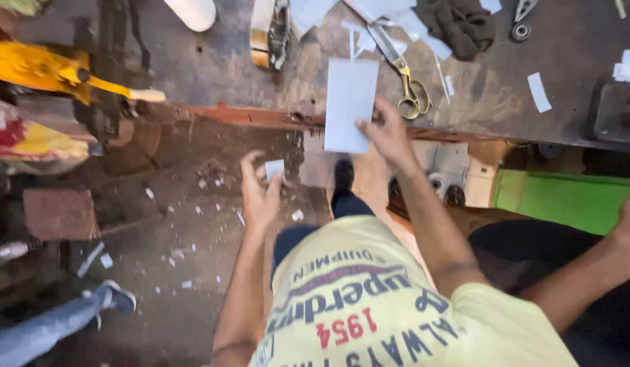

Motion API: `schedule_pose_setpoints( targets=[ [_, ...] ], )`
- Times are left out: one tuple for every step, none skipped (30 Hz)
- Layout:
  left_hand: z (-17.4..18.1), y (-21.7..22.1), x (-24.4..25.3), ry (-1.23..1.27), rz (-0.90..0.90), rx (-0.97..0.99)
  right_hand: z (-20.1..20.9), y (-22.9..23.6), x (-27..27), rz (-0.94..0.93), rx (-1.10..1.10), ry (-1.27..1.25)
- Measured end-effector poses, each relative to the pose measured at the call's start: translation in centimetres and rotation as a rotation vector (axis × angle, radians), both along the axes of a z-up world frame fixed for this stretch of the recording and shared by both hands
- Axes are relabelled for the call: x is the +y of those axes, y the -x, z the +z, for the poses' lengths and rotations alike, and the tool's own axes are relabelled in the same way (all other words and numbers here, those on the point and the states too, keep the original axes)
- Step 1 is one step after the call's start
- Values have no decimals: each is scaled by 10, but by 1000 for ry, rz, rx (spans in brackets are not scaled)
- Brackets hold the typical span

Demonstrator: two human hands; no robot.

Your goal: The person cuts white insulating strips with scissors, folds them, and inserts them into a metal component on a workbench. The person repeats this process multiple times, handling the strips and the component by hand.

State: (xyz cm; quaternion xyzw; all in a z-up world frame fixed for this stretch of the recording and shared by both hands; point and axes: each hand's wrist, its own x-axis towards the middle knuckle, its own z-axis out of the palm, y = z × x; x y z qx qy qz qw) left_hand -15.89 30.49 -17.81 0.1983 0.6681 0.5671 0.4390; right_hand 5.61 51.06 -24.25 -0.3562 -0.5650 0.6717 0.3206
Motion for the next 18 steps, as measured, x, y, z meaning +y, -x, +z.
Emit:
schedule_pose_setpoints(
  targets=[
    [-2,-1,5,1,-9,-5,0,-1,8,10,-30,69],
    [-3,-3,9,2,-18,-9,1,-4,15,19,-61,138],
    [-7,1,22,-22,-28,-3,4,-1,31,28,-81,182],
    [-9,3,33,-68,-92,104,6,3,41,22,-85,205],
    [-10,2,40,-103,-158,205,9,2,44,15,-95,240],
    [-11,1,45,-138,-226,305,10,1,47,7,-106,275],
    [-13,1,50,-163,-238,283,10,1,48,12,-79,279],
    [-14,-2,57,-187,-251,261,10,-1,48,16,-52,282],
    [-16,0,70,-223,-272,244,10,1,50,11,-19,275],
    [-17,0,81,-171,-254,105,10,2,53,-2,-66,271],
    [-18,-1,90,-108,-242,-42,10,0,51,-24,-120,277],
    [-17,-1,96,-42,-229,-187,10,-1,48,-45,-174,284],
    [-17,0,103,-24,-264,-208,11,-2,48,-57,-142,292],
    [-17,1,108,-5,-298,-229,12,-3,47,-69,-109,299],
    [-16,2,112,21,-328,-251,13,-3,46,-77,-78,313],
    [-16,3,116,0,-357,-203,13,-3,46,-99,-79,321],
    [-18,4,120,-26,-382,-151,13,-1,47,-118,-77,324],
    [-19,6,123,-53,-407,-99,13,1,48,-137,-75,327]
  ],
)
